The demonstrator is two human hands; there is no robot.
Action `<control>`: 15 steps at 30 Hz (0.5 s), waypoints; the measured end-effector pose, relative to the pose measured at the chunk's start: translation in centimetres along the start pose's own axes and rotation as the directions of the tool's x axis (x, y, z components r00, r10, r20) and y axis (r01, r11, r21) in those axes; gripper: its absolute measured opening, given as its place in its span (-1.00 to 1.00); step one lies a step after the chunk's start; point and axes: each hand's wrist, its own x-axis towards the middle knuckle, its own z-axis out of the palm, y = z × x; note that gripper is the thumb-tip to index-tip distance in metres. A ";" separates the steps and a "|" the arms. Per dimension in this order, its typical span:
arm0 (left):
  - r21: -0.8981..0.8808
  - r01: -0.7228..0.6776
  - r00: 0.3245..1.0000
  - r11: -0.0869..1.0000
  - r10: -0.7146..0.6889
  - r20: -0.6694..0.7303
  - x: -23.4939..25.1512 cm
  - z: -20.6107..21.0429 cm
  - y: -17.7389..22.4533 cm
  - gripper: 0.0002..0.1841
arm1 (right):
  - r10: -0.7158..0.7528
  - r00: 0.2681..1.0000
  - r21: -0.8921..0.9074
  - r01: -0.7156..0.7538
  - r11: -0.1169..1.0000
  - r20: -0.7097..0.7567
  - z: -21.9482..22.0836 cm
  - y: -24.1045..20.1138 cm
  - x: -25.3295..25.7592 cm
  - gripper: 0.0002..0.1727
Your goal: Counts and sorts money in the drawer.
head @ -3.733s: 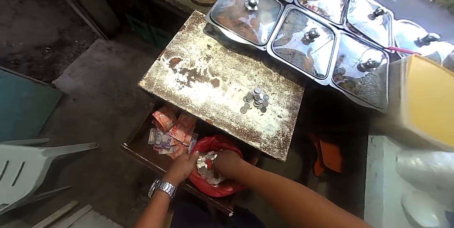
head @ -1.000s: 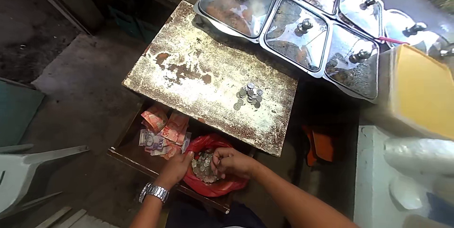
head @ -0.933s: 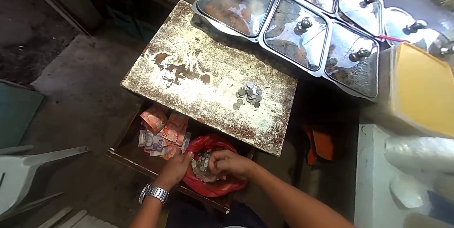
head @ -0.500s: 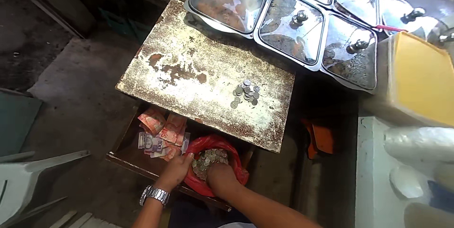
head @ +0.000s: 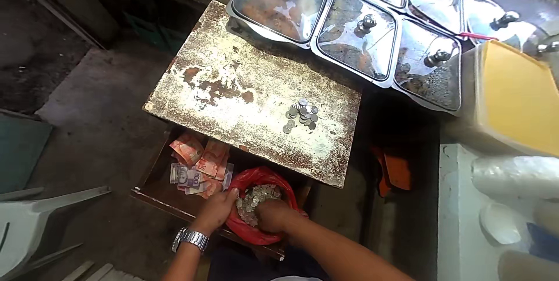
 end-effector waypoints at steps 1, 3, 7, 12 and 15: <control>-0.006 0.001 1.000 1.000 -0.001 0.000 0.0 0.0 0.0 -0.26 | -0.067 0.998 0.050 0.068 0.996 -0.015 -0.2 0.6 0.0 -0.62; -0.022 0.007 1.000 1.000 -0.007 0.002 0.1 0.0 0.0 -0.27 | -0.186 0.977 0.294 0.210 0.932 -0.107 -0.7 1.9 -0.8 -0.63; -0.039 0.005 1.000 0.999 -0.006 -0.005 0.0 -0.1 -0.2 -0.26 | -0.273 0.935 0.847 0.326 0.420 -0.225 -1.5 3.3 -4.1 -0.86; -0.037 -0.018 1.000 0.999 0.018 0.002 0.0 -0.4 0.5 -0.26 | -0.506 0.727 0.881 0.440 -0.175 -0.464 -2.5 3.7 -7.5 -0.93; -0.047 -0.022 1.000 0.999 0.023 0.006 -0.4 -0.4 0.7 -0.28 | -0.578 0.589 0.812 0.521 -0.263 -0.565 -3.0 3.1 -7.8 -0.95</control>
